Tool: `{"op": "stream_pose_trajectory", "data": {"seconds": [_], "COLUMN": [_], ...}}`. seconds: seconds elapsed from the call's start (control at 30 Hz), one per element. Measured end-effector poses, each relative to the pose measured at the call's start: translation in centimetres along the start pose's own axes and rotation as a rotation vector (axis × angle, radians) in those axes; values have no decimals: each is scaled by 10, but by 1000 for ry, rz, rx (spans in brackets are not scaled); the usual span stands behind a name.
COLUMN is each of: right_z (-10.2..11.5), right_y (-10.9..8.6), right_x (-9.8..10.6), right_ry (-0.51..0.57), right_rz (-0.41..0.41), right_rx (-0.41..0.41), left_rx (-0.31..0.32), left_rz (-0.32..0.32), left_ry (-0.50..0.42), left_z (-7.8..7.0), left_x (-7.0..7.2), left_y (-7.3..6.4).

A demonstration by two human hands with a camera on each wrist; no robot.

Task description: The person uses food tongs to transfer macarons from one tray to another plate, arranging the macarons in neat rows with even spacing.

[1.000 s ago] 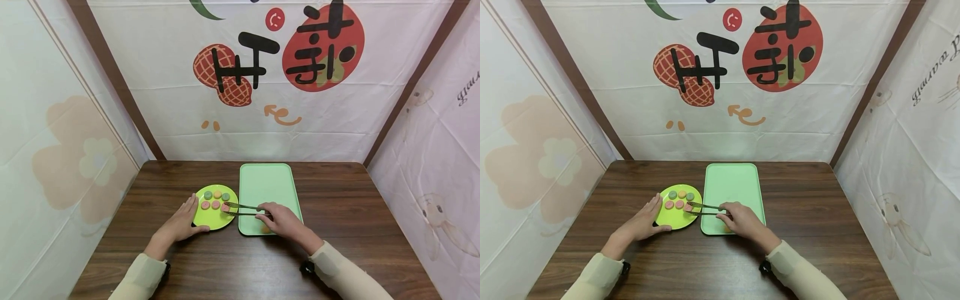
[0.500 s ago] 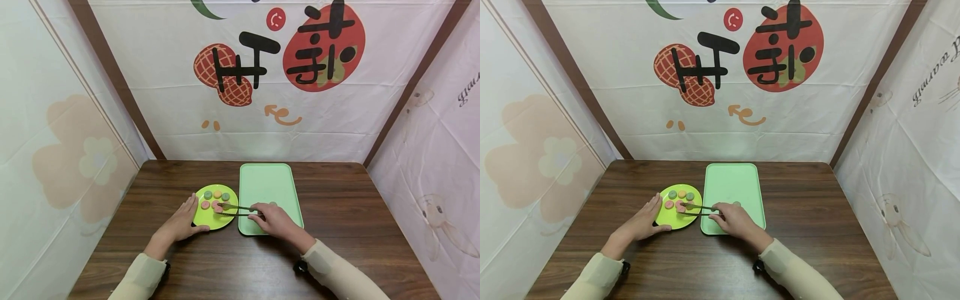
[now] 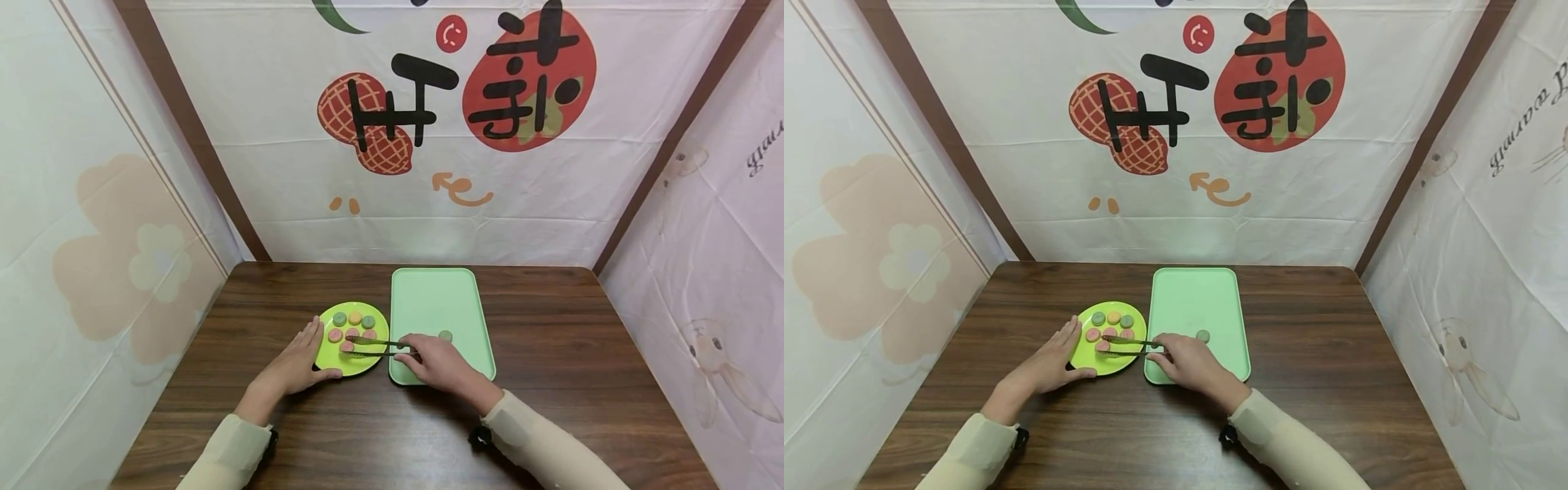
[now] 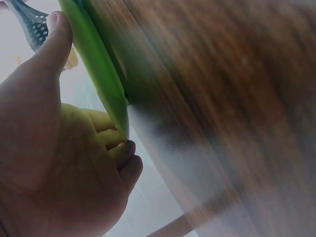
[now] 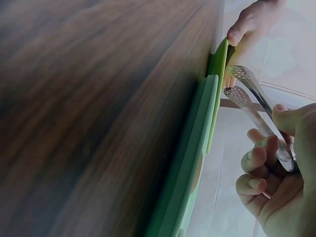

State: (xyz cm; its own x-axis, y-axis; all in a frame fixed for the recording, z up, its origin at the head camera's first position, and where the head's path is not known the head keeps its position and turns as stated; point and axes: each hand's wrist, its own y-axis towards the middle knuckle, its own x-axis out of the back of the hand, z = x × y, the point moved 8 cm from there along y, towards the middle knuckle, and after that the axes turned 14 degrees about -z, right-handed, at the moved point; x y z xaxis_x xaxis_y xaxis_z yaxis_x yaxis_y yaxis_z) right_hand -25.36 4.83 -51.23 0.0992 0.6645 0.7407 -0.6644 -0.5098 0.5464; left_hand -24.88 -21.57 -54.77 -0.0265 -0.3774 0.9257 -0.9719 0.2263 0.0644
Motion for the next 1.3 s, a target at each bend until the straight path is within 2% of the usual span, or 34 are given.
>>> {"op": "stream_pose_trajectory", "data": {"seconds": [0.37,0.67,1.3], "right_z": [9,12,15], "right_y": [10,15,24], "right_x": [-12,-24,-37], "right_ry": [-11,-29,-48], "right_rz": [30,86,128], "right_rx": [2,-22,-62], "left_rx": [-16,-10,-15], "left_rz": [-6,-5,-11], "left_ry": [3,-4,1], "left_z": [1,2,2], "left_x": [-1,-2,0], "left_y": [1,0,0]}}
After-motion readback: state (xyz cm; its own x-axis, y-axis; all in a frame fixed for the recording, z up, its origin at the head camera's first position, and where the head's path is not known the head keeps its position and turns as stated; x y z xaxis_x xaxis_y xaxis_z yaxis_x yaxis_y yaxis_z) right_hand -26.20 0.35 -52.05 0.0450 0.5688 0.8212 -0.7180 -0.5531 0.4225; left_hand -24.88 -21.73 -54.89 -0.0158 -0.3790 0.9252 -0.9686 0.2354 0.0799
